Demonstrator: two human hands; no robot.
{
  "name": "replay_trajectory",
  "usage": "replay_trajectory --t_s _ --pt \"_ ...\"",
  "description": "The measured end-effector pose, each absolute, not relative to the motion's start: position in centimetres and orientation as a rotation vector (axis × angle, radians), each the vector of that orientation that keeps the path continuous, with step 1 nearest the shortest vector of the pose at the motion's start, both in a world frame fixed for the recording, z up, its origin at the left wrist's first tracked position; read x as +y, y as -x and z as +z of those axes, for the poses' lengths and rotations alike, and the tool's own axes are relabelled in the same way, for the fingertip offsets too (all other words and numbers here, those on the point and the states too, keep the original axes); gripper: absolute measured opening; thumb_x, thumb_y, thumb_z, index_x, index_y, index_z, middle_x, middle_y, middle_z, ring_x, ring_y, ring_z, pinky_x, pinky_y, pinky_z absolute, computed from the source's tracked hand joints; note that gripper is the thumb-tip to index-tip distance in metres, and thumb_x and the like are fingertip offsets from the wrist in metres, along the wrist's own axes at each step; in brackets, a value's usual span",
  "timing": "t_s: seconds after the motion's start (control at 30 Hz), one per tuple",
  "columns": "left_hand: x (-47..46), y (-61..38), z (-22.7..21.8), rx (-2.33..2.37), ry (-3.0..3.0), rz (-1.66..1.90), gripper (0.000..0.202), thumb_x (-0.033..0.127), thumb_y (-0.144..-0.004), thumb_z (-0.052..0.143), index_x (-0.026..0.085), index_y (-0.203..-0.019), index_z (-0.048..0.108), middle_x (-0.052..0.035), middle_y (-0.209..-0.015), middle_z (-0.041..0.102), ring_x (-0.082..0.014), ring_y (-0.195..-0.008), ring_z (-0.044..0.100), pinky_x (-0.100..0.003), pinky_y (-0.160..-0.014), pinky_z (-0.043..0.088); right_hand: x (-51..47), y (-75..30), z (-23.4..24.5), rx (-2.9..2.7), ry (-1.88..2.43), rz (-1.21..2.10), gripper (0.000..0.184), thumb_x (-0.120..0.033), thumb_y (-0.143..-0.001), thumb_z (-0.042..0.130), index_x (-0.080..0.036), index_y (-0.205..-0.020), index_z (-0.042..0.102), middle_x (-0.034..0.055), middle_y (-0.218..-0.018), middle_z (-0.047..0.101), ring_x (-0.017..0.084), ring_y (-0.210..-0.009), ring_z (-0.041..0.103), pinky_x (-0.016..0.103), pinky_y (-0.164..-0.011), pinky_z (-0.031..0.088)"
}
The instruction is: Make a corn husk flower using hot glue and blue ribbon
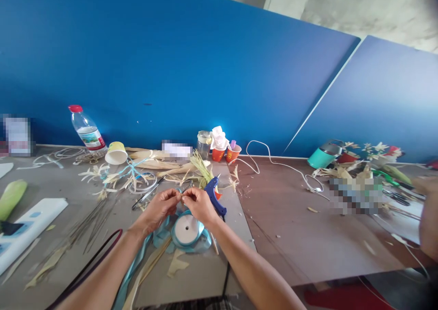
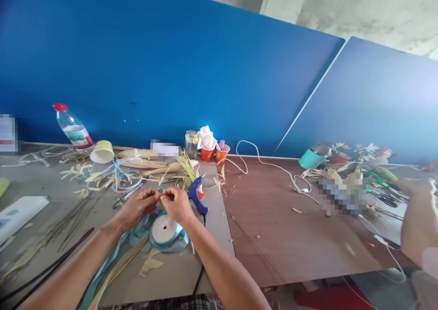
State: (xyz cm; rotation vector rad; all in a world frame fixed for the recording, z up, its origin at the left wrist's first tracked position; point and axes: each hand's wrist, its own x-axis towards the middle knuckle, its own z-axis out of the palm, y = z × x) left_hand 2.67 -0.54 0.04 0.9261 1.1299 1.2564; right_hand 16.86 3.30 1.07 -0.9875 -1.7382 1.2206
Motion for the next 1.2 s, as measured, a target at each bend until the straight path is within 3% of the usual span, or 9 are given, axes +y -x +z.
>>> replay_trajectory --t_s 0.27,0.4,0.5,0.67,0.87,1.03,1.2 --pt "-0.9 -2.7 0.5 1.009 -0.972 1.146 0.031 0.04 -0.07 0.069 0.015 -0.063 0.051 0.0064 -0.053 0.034 -0.0062 -0.047 0.027 -0.02 -0.045 0.024 3.0 -17.0 1.4 -1.769 0.984 1.194 0.011 -0.021 -0.07 0.048 -0.017 -0.06 0.05 -0.0043 -0.053 0.048 0.008 -0.051 0.042 0.02 -0.051 0.034" --pt "-1.3 -2.0 1.1 0.866 -0.893 1.176 0.027 0.036 -0.071 0.069 0.016 -0.066 0.051 0.0073 -0.053 0.029 -0.0054 -0.047 0.023 -0.019 -0.045 0.025 4.6 -17.4 0.9 -1.449 0.935 1.457 0.019 -0.027 -0.068 0.052 -0.018 -0.053 0.044 -0.0062 -0.048 0.039 0.006 -0.045 0.032 0.021 -0.045 0.026" --pt "-1.2 -1.2 1.4 0.864 -0.838 1.314 0.025 0.031 -0.072 0.069 0.015 -0.065 0.051 0.0079 -0.053 0.026 -0.0045 -0.045 0.018 -0.018 -0.043 0.023 6.0 -18.2 1.0 -1.048 0.82 1.704 0.02 -0.029 -0.065 0.059 -0.017 -0.056 0.046 -0.0055 -0.051 0.044 0.005 -0.043 0.032 0.021 -0.043 0.024" --pt "-0.9 -0.7 1.5 0.951 -0.807 1.432 0.021 0.032 -0.071 0.069 0.014 -0.071 0.058 0.0078 -0.054 0.03 -0.0038 -0.045 0.02 -0.017 -0.043 0.026 7.1 -19.6 1.5 -0.74 0.681 1.737 0.023 -0.027 -0.061 0.068 -0.017 -0.059 0.047 -0.0054 -0.055 0.047 0.004 -0.043 0.035 0.019 -0.043 0.027" --pt "-0.7 -1.4 1.1 1.157 -0.829 1.408 0.034 0.031 -0.066 0.072 0.017 -0.095 0.061 0.0074 -0.058 0.039 -0.0046 -0.044 0.032 -0.018 -0.044 0.032 5.9 -18.7 1.1 -0.967 0.656 1.74 0.02 -0.029 -0.066 0.067 -0.016 -0.064 0.052 -0.0055 -0.054 0.048 0.004 -0.043 0.038 0.019 -0.044 0.027" --pt "-0.7 -1.1 0.9 1.195 -0.816 1.455 0.023 0.021 -0.062 0.07 0.019 -0.081 0.057 0.0082 -0.056 0.044 -0.0046 -0.044 0.037 -0.017 -0.046 0.033 4.9 -17.9 1.0 -1.125 0.675 1.71 0.021 -0.033 -0.069 0.063 -0.016 -0.067 0.052 -0.0024 -0.063 0.058 0.003 -0.041 0.039 0.019 -0.042 0.026" --pt "-0.6 -1.2 0.8 1.227 -0.812 1.403 0.025 0.034 -0.066 0.07 0.017 -0.083 0.061 0.004 -0.062 0.054 -0.0057 -0.044 0.04 -0.02 -0.047 0.033 4.7 -18.1 1.3 -1.175 0.621 1.811 0.024 -0.035 -0.071 0.063 -0.017 -0.067 0.049 -0.0029 -0.059 0.059 0.002 -0.034 0.033 0.019 -0.038 0.02"
